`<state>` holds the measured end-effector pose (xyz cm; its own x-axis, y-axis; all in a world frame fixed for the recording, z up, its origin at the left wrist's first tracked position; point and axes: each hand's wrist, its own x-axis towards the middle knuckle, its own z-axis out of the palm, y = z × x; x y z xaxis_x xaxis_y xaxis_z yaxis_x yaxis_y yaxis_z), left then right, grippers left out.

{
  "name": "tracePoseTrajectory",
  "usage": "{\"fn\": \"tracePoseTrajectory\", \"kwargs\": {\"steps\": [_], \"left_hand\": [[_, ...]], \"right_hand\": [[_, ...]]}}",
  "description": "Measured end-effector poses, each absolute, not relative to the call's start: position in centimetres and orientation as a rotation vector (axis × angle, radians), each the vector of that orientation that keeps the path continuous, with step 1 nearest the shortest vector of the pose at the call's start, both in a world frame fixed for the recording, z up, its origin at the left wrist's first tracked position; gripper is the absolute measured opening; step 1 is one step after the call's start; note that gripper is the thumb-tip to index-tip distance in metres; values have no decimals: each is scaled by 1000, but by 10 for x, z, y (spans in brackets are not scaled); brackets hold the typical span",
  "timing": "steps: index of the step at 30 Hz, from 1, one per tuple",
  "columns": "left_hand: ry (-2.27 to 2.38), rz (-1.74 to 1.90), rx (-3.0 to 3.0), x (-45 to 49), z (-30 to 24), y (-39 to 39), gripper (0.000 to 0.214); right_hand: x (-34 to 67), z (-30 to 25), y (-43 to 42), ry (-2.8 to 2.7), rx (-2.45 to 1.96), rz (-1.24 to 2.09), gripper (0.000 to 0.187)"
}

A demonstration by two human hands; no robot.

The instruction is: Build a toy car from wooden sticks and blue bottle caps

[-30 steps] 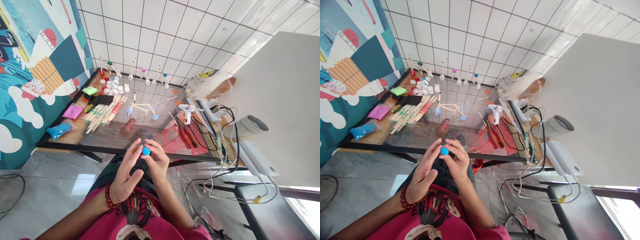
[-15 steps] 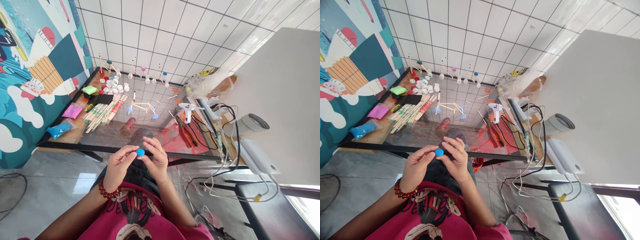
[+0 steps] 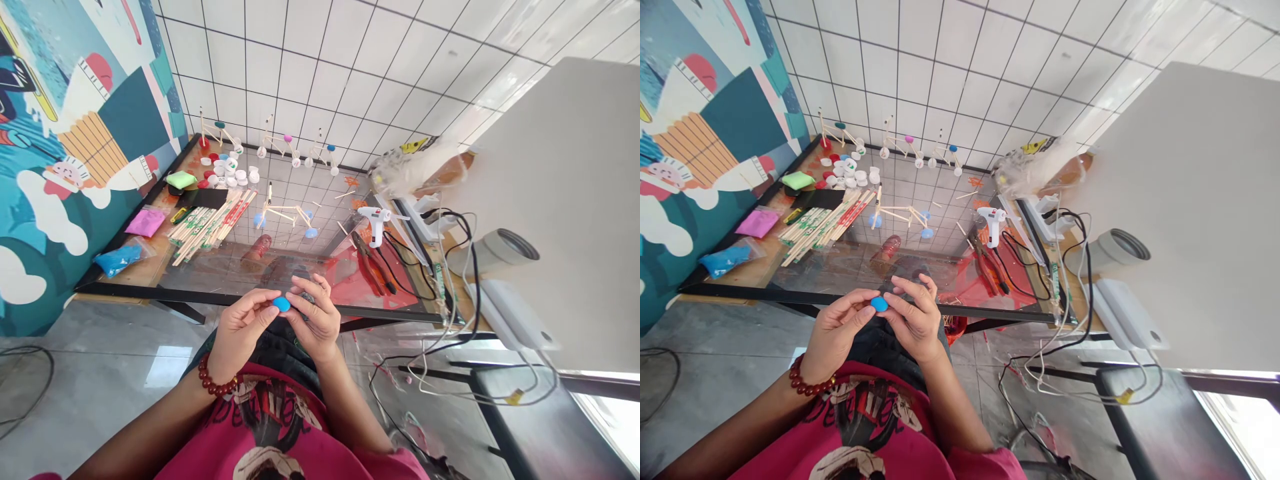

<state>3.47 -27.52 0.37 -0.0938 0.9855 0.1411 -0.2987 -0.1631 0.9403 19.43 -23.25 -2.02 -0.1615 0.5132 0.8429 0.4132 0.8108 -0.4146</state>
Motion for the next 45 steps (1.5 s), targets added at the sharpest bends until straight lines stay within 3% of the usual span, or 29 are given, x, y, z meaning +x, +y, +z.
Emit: {"fn": "tracePoseTrajectory", "kwargs": {"steps": [3,7,26,33,42,45], "left_hand": [[956,1506,1062,35,4,-274,17],[976,1516,1056,36,2,-273,17],[890,1385,1406,41,-12,-296,62],[930,1407,1507,33,-9,-290,49],[948,1404,1402,36,-9,-292,57],[997,1465,1208,38,-6,-287,44]], "right_hand": [[194,-20,-232,-1781,-719,110,20],[194,-18,-232,-1787,-711,140,27],[192,-21,-232,-1677,-764,230,25],[197,-18,-234,-1718,-775,275,20],[195,-19,-234,-1723,-784,276,22],[196,-19,-233,-1733,-772,271,25]]}}
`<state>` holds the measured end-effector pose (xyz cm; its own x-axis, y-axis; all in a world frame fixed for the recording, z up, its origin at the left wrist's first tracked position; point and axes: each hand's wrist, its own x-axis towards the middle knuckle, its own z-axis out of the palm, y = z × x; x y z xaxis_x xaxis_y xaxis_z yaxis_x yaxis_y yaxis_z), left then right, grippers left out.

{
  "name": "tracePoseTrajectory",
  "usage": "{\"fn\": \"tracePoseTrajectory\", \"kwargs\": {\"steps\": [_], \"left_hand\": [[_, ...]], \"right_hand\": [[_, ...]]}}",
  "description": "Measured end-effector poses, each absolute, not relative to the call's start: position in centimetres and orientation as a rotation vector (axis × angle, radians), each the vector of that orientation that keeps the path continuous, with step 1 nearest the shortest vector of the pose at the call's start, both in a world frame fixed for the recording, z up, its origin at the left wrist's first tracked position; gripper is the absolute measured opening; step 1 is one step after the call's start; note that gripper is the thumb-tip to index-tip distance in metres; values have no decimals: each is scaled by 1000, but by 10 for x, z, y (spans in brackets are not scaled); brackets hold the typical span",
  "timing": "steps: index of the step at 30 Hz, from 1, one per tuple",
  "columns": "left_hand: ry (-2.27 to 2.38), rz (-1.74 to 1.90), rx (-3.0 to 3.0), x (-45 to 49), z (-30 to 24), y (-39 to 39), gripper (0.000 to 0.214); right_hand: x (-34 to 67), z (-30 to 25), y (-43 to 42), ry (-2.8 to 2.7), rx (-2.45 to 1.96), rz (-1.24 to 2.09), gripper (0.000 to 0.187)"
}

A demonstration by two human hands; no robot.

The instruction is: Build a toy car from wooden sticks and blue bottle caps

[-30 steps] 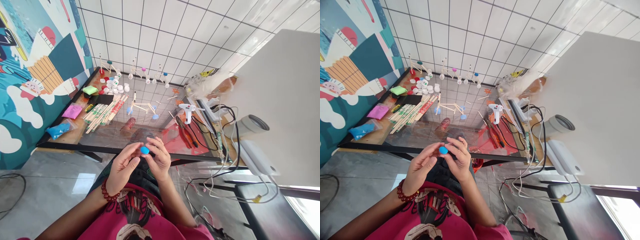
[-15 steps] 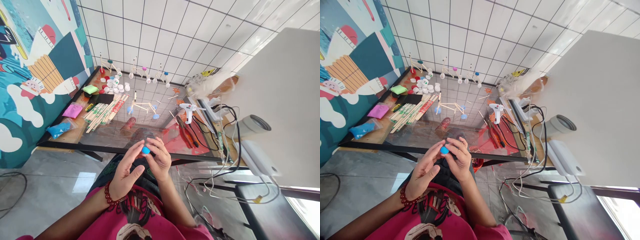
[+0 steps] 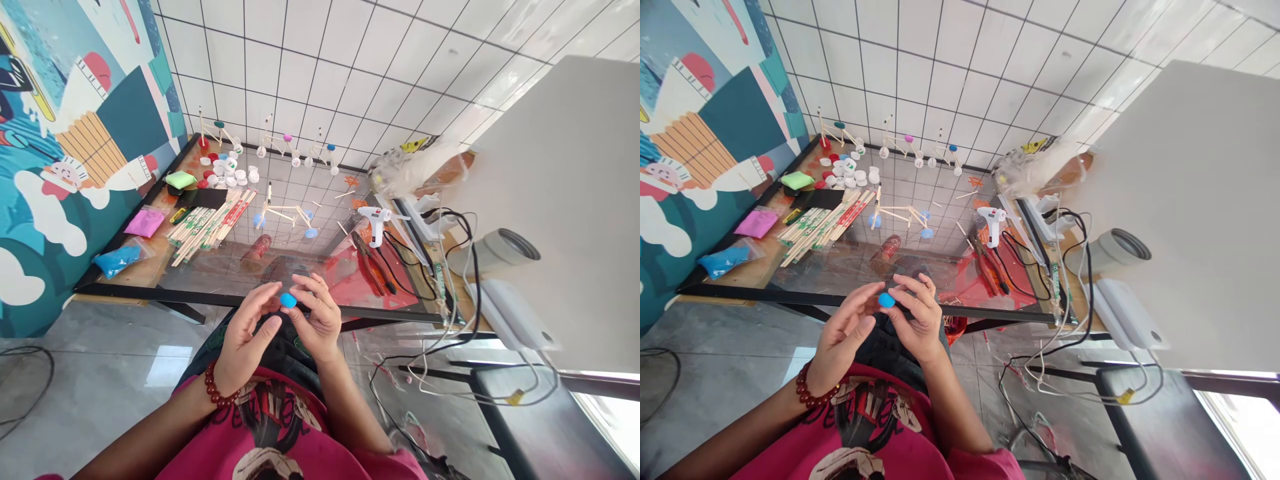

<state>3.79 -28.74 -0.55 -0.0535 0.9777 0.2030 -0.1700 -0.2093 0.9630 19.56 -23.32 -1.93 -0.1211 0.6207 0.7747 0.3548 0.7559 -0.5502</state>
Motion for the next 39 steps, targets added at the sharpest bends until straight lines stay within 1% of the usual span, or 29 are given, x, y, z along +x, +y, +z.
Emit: {"fn": "tracePoseTrajectory", "kwargs": {"steps": [2,6,10,17,26,33,37,39], "left_hand": [[1044,1474,1129,37,-2,-282,33],[1069,1409,1196,32,3,-271,24],[1095,1390,1277,30,1,-269,13],[1117,1351,1277,30,2,-270,11],[1097,1336,1219,34,12,-268,10],[1090,1338,1210,34,11,-268,11],[1070,1369,1102,34,7,-266,14],[1045,1369,1066,33,5,-266,16]], "right_hand": [[196,-19,-233,-1749,-762,268,27],[195,-17,-234,-1810,-731,258,27],[193,-16,-234,-1854,-709,239,31],[192,-19,-233,-1878,-691,189,32],[189,-16,-234,-1872,-695,172,23],[188,-15,-233,-1853,-682,181,23],[188,-16,-232,-1852,-696,245,29],[190,-17,-232,-1841,-707,299,27]]}}
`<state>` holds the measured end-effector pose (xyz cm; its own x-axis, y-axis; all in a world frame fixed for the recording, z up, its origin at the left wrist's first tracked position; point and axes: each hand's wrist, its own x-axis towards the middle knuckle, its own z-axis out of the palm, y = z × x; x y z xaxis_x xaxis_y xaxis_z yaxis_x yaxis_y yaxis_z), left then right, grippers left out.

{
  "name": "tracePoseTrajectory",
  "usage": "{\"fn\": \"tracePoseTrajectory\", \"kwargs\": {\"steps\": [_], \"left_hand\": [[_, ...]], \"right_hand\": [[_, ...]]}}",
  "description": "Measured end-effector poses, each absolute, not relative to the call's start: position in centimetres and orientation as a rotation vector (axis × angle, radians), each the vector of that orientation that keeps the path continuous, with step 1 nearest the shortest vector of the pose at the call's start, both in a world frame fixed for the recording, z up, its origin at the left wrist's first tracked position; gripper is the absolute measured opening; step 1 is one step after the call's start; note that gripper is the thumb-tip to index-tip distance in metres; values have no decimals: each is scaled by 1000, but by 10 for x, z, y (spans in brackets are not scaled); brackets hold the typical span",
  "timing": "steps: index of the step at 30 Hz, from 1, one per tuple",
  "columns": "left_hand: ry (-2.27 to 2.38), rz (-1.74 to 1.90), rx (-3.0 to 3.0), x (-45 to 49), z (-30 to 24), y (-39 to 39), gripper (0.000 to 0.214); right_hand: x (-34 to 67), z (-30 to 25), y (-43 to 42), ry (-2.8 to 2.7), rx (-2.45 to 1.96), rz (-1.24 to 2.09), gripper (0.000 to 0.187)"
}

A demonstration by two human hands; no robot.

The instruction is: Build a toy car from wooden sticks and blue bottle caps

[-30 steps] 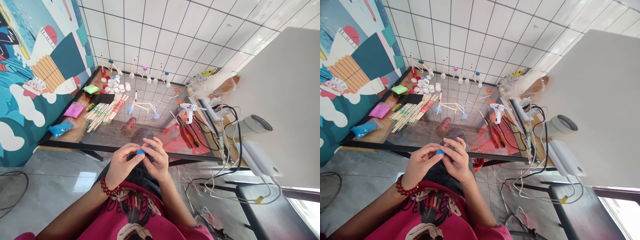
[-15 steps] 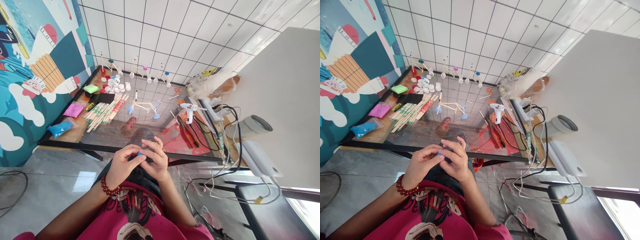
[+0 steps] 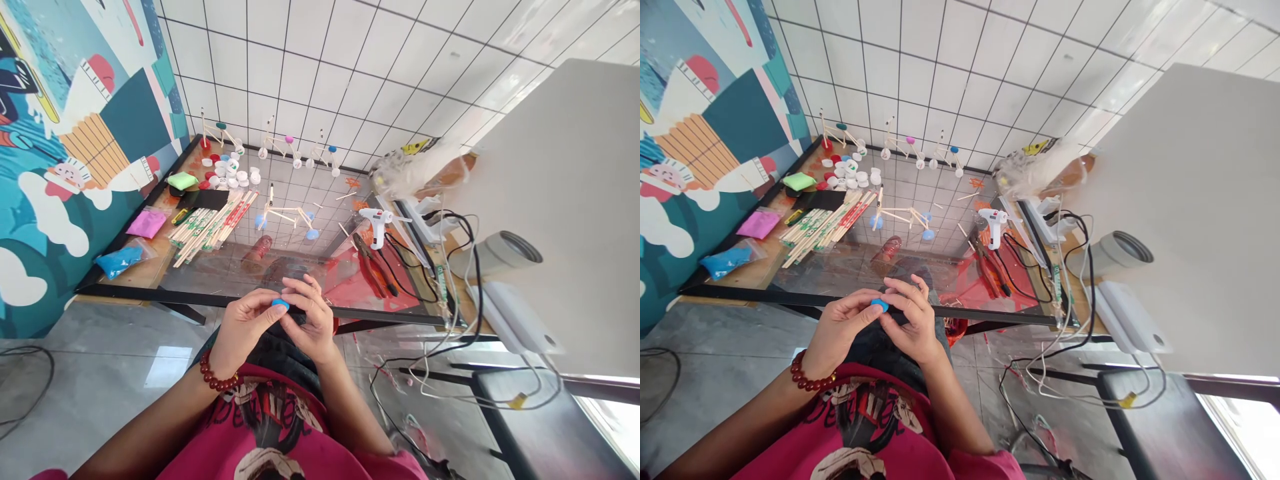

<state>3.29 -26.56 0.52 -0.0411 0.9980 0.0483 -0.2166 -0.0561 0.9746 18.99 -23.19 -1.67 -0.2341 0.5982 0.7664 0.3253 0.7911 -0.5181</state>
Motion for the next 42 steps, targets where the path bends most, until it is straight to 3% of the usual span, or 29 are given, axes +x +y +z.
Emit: {"fn": "tracePoseTrajectory", "kwargs": {"steps": [3,12,22,42], "left_hand": [[1007,1393,1062,28,4,-266,24],[1044,1510,1586,15,2,-268,28],[941,1582,1703,14,7,-264,20],[998,1609,1804,15,9,-265,15]], "right_hand": [[194,-19,-231,-1824,-730,360,21],[199,-19,-231,-1806,-701,429,30],[202,-18,-230,-1889,-569,531,38],[201,-20,-231,-1795,-629,536,22]]}}
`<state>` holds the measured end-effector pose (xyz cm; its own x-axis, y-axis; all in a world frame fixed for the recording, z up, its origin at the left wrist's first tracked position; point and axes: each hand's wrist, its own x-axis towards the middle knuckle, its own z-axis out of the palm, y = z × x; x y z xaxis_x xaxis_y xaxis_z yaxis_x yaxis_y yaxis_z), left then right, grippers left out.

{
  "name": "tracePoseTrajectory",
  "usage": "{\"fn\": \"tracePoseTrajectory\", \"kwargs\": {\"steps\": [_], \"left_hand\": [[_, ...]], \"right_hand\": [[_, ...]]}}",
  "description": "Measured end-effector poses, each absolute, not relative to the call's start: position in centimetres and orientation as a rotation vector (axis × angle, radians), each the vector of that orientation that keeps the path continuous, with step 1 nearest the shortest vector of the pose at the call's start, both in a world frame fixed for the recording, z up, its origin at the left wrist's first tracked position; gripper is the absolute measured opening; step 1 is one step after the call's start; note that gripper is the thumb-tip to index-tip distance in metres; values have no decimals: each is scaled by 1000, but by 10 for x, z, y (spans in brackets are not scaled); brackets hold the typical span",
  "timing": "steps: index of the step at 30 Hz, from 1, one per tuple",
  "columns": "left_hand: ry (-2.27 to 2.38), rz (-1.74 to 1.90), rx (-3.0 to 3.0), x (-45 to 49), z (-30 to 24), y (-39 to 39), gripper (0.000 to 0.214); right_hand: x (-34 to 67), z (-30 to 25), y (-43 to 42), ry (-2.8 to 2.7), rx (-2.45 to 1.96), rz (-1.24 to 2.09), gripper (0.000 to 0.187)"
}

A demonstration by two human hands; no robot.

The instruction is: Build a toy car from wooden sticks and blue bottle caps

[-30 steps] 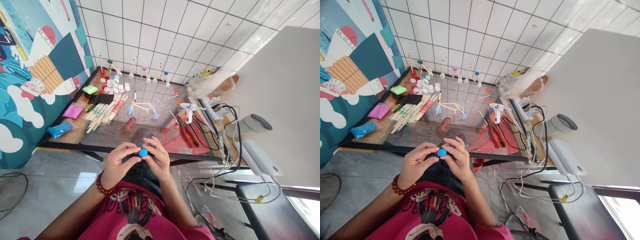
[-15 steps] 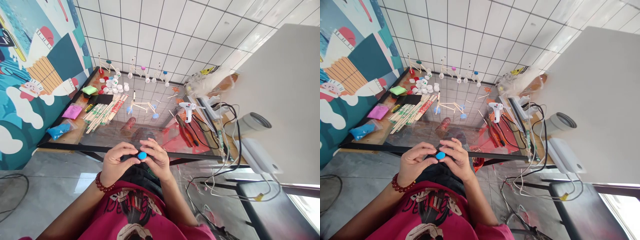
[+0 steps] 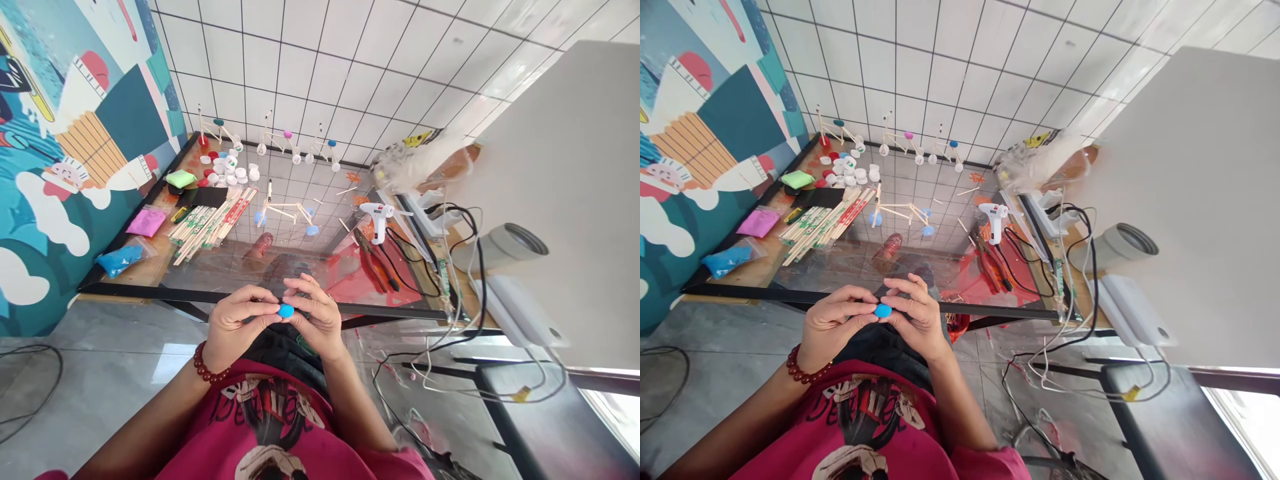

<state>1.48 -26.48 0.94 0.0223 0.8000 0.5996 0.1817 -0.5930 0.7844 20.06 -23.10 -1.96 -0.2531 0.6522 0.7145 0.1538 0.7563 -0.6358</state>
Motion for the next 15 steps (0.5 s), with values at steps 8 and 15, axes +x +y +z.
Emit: {"fn": "tracePoseTrajectory", "kwargs": {"steps": [8,15], "left_hand": [[1014,1596,1804,12,7,-264,24],[986,1575,1797,8,6,-262,21]], "right_hand": [[200,-20,-231,-1800,-644,558,23],[200,-22,-230,-1814,-636,576,24]]}}
